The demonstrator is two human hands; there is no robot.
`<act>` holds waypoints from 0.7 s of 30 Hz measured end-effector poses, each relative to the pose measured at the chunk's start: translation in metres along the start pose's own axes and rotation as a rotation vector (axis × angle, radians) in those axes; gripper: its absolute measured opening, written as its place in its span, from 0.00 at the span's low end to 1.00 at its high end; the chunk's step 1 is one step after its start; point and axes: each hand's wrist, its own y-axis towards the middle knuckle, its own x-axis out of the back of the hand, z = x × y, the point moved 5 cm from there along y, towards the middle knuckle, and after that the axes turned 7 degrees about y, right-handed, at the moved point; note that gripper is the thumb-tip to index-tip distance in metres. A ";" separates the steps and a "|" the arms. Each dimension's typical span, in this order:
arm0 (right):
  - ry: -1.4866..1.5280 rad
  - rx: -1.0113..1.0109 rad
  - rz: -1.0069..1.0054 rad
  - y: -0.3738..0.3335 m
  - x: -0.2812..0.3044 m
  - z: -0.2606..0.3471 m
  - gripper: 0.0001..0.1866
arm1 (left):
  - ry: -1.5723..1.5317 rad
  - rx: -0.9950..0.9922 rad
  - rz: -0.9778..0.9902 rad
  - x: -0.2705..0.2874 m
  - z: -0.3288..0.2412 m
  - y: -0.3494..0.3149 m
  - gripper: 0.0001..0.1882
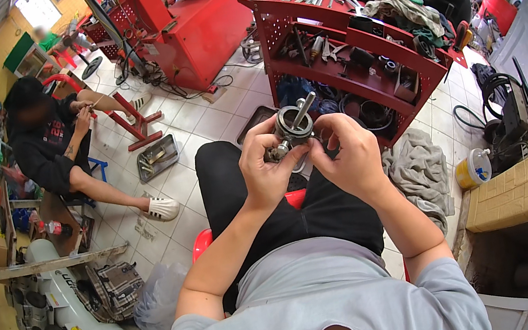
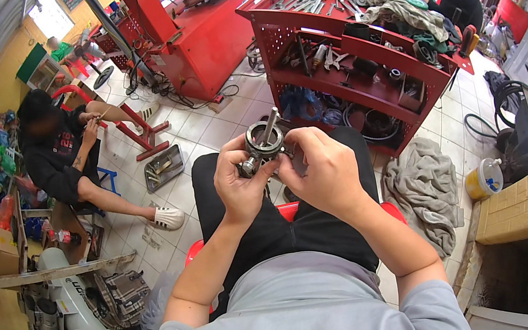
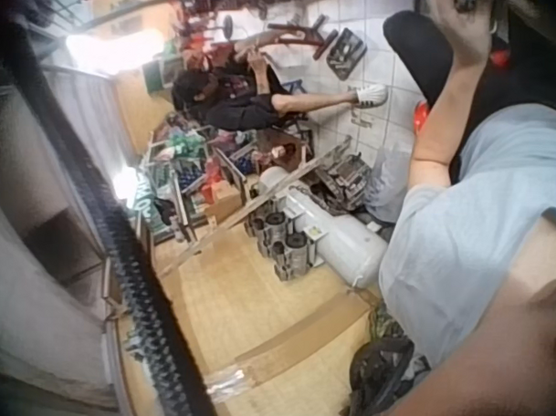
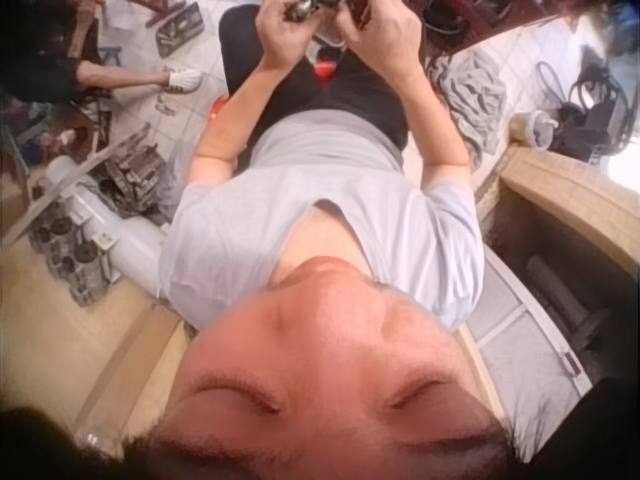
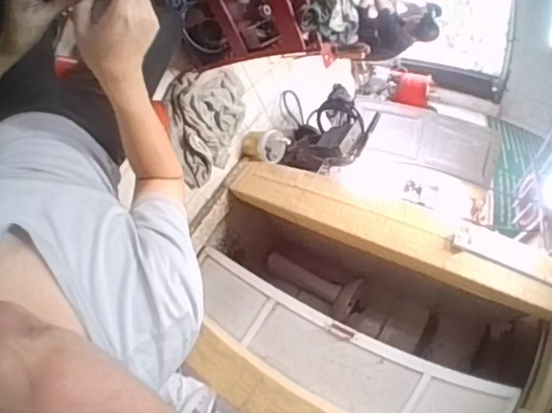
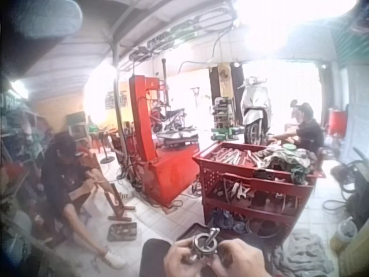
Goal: The person sits on a low stool in a workshop and assembles a mechanical component, likely a carburetor, by hand. They insert a metal rod into the central housing and tighten a ring around it, occasionally reaching for small parts from a metal tray on the floor.
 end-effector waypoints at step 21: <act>-0.071 0.159 0.041 -0.003 -0.005 0.006 0.09 | -0.098 0.052 -0.045 -0.002 0.012 -0.008 0.21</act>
